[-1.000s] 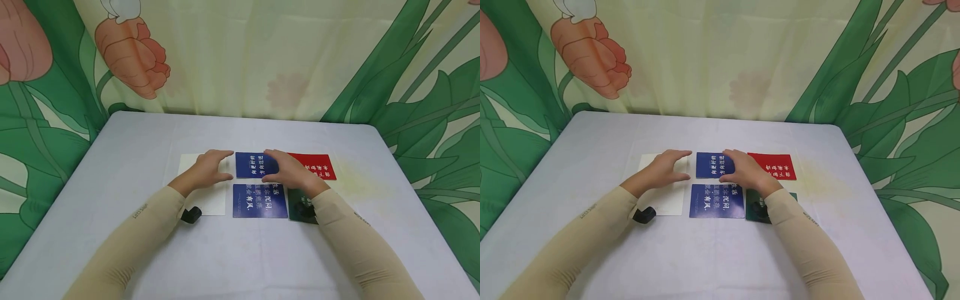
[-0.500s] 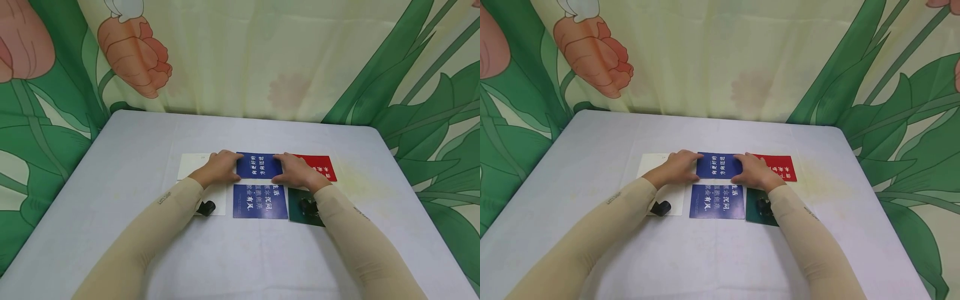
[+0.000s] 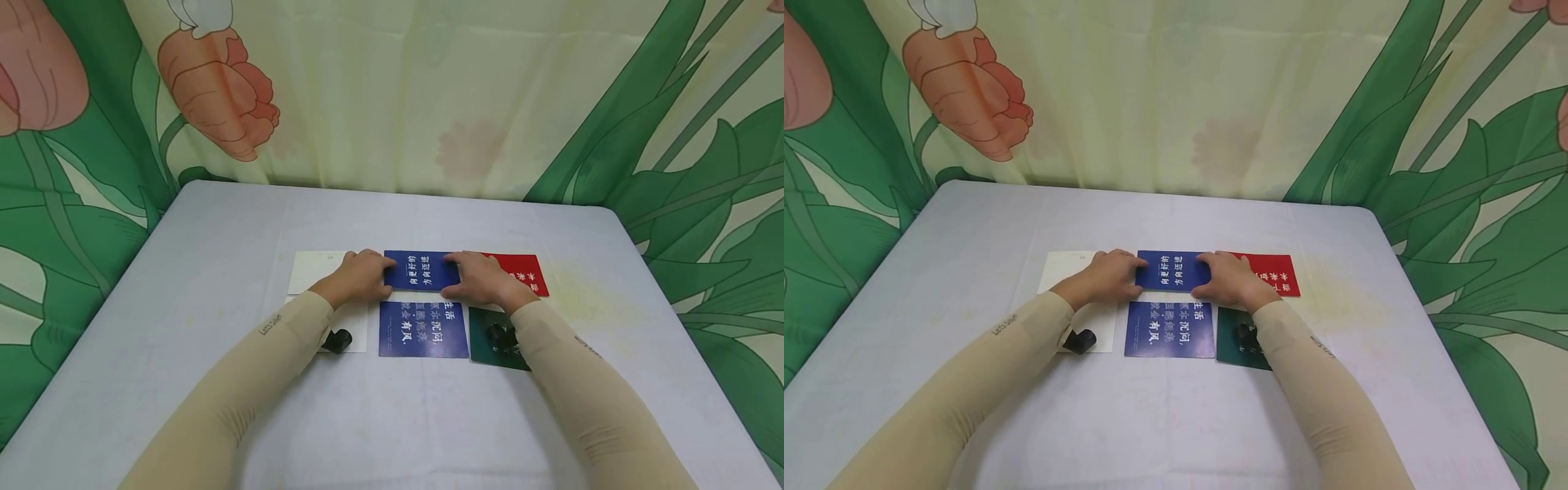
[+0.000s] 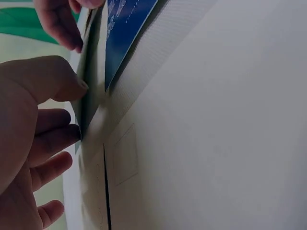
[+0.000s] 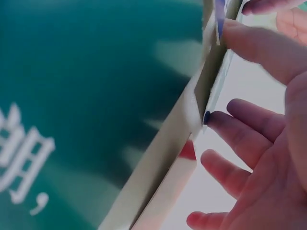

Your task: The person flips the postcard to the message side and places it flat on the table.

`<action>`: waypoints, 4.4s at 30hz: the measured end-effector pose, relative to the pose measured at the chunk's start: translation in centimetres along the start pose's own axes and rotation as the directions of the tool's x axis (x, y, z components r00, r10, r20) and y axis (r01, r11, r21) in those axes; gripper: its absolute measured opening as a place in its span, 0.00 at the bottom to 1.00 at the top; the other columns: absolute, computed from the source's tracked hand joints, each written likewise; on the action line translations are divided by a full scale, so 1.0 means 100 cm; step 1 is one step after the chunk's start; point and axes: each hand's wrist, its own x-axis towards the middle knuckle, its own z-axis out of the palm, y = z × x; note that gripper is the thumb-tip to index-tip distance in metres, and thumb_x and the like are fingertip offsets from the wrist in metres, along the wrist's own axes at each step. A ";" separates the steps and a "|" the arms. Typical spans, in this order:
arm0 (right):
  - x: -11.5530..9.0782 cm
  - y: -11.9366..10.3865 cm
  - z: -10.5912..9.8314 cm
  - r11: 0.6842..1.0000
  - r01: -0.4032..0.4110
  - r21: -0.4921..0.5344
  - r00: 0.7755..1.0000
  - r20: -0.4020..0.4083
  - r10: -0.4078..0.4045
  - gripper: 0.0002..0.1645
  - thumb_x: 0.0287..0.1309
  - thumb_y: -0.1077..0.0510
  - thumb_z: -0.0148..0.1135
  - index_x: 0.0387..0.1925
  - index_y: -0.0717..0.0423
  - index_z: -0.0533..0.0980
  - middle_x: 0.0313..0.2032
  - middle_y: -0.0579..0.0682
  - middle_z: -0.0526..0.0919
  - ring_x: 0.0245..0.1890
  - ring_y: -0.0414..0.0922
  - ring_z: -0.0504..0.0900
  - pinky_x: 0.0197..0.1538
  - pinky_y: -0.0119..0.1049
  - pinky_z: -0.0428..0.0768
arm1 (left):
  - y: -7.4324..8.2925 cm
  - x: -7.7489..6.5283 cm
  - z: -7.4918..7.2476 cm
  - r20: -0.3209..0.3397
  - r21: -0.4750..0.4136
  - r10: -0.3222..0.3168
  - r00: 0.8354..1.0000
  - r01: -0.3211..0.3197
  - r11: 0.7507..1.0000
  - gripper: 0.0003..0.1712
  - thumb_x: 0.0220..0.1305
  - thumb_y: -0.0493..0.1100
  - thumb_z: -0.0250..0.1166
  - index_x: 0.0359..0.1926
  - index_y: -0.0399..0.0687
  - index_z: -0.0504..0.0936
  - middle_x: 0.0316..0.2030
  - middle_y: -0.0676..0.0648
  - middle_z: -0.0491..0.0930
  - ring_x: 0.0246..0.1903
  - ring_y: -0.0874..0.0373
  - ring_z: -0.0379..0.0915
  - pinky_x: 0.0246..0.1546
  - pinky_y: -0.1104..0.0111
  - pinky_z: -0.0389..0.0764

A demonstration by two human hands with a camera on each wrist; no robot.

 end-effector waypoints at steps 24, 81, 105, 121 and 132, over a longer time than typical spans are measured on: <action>-0.004 -0.001 0.003 0.994 0.006 0.110 0.995 -0.099 0.005 0.39 0.58 0.62 0.61 0.71 0.57 0.64 0.61 0.59 0.77 0.63 0.59 0.73 0.62 0.55 0.72 | -0.009 -0.008 0.003 -0.196 -0.118 -0.024 0.980 0.001 0.993 0.20 0.68 0.39 0.56 0.58 0.45 0.83 0.52 0.48 0.84 0.57 0.48 0.73 0.58 0.49 0.64; 0.000 -0.015 0.004 0.938 -0.054 0.342 0.970 -0.205 0.131 0.29 0.64 0.56 0.63 0.64 0.60 0.71 0.49 0.59 0.76 0.47 0.54 0.75 0.51 0.45 0.80 | -0.006 -0.015 0.006 -0.240 -0.145 -0.200 0.950 0.168 0.975 0.32 0.65 0.51 0.68 0.66 0.44 0.76 0.60 0.39 0.76 0.59 0.42 0.69 0.55 0.48 0.64; 0.004 -0.016 0.011 0.953 -0.117 0.280 0.980 -0.124 0.157 0.30 0.60 0.56 0.64 0.64 0.60 0.72 0.48 0.58 0.78 0.44 0.54 0.78 0.45 0.45 0.82 | -0.005 -0.010 0.012 -0.162 -0.131 -0.222 0.961 0.202 0.971 0.31 0.65 0.50 0.69 0.66 0.44 0.76 0.55 0.41 0.78 0.55 0.44 0.70 0.54 0.48 0.63; 0.006 -0.019 0.011 0.957 -0.140 0.254 0.980 -0.099 0.170 0.30 0.61 0.57 0.62 0.64 0.62 0.72 0.49 0.60 0.78 0.45 0.55 0.78 0.49 0.48 0.82 | -0.006 -0.009 0.011 -0.166 -0.152 -0.204 0.965 0.179 0.972 0.30 0.64 0.49 0.70 0.65 0.46 0.77 0.60 0.43 0.76 0.59 0.45 0.67 0.56 0.49 0.62; 0.006 -0.024 0.012 0.961 -0.106 0.254 0.983 -0.119 0.140 0.32 0.60 0.61 0.61 0.66 0.63 0.71 0.60 0.62 0.75 0.56 0.58 0.74 0.61 0.54 0.73 | -0.007 -0.008 0.012 -0.144 -0.159 -0.181 0.973 0.157 0.975 0.29 0.66 0.48 0.69 0.66 0.48 0.76 0.60 0.47 0.78 0.61 0.46 0.66 0.58 0.48 0.59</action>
